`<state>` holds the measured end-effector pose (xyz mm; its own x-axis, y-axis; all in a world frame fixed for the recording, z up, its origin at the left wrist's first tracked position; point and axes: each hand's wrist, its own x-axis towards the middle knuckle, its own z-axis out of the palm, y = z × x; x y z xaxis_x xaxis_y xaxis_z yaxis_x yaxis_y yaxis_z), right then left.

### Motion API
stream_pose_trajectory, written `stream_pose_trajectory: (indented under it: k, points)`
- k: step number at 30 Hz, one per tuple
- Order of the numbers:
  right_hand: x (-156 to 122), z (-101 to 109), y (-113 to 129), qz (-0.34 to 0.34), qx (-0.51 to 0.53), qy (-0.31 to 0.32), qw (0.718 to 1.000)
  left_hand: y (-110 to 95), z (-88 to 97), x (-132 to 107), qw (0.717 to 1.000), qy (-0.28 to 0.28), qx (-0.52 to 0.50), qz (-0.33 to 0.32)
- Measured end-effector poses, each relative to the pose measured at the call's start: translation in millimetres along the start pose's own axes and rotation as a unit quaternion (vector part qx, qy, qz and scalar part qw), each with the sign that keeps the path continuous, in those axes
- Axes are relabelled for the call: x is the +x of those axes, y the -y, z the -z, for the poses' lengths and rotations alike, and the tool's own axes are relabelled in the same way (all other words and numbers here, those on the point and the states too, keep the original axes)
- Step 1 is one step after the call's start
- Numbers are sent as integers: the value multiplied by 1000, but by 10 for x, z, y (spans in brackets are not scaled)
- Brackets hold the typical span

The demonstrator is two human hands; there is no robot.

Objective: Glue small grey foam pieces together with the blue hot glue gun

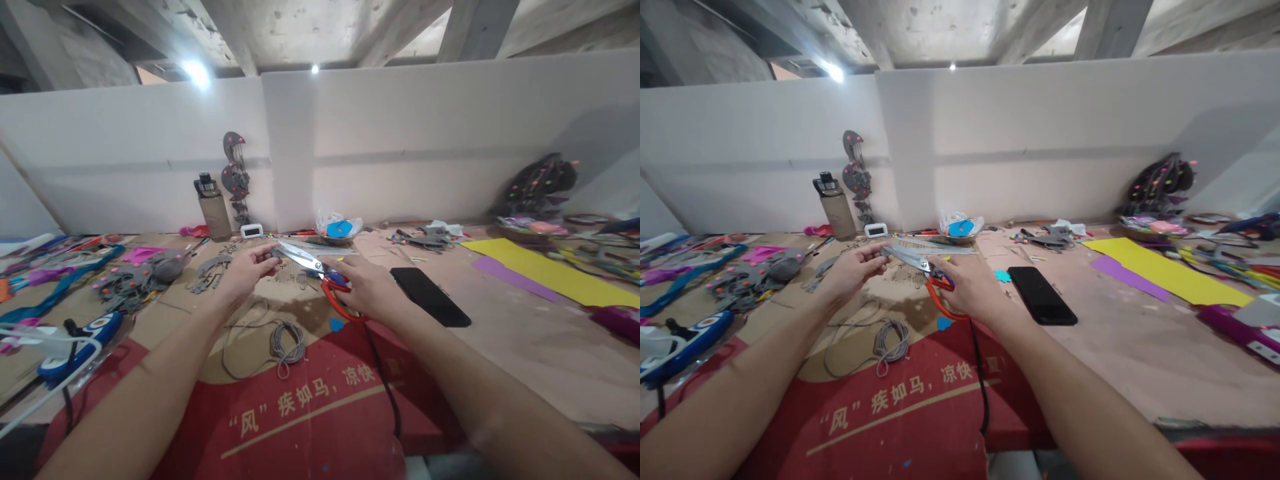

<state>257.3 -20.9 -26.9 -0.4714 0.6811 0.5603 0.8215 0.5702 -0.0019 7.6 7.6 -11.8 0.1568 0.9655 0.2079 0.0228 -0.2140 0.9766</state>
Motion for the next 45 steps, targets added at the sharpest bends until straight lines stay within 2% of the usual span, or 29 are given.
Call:
stream_pose_trajectory:
  k: [13, 20, 33, 39, 42, 45]
  points:
    - [1, 30, 19, 19, -34, 23, 999, -50, 47, 15, 1000, 26, -3, -17]
    - [2, 12, 26, 10, -12, 35, 999, -82, 46, -3, 1000, 22, -14, -3]
    - [-2, 19, 46, 18, 13, 38, 999, -42, 112, 20, 998, 46, -27, -14]
    - [-19, -30, 54, -23, 88, 36, 995, -66, 109, 16, 997, 48, -52, -7]
    - [-17, -83, 35, -49, 162, 7, 986, -98, 108, 10, 998, 31, -61, -7]
    - [-6, -101, -1, -54, 177, -28, 982, -118, 109, 7, 998, 13, -59, -1]
